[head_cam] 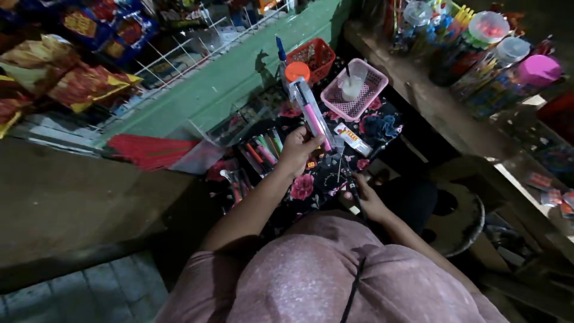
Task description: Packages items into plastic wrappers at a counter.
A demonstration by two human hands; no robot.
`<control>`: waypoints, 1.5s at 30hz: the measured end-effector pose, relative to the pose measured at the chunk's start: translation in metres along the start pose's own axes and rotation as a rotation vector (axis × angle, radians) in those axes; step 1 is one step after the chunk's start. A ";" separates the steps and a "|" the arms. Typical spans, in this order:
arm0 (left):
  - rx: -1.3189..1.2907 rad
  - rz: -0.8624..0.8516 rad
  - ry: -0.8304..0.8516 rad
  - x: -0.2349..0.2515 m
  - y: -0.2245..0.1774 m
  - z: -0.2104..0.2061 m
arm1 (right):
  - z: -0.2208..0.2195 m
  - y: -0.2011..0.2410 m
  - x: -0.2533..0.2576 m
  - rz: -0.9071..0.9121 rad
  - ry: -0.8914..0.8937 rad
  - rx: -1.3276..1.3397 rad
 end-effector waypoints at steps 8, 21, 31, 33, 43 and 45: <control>0.035 -0.009 0.021 -0.006 0.002 -0.006 | -0.001 0.012 0.006 0.047 -0.010 0.018; 0.054 -0.023 0.026 -0.008 0.002 -0.007 | -0.003 0.012 0.003 0.061 0.001 0.016; 0.097 -0.022 0.026 -0.006 0.006 -0.008 | -0.004 0.010 0.002 0.026 -0.020 0.016; 0.093 -0.023 0.030 -0.006 0.007 -0.008 | -0.004 0.010 0.002 0.010 -0.030 0.010; 0.075 -0.009 0.019 -0.004 0.007 -0.010 | -0.001 0.007 -0.001 0.054 -0.112 0.050; 0.069 -0.010 0.019 -0.003 0.007 -0.010 | 0.000 0.008 -0.001 0.063 -0.120 0.036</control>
Point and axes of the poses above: each hand's wrist, its own x-axis towards the middle knuckle, its own z-axis out of the back of the hand, y = z × x, the point moved 3 cm from there along x, towards the middle knuckle, and after that the axes turned 5 degrees about -x, right-handed, at the moved point
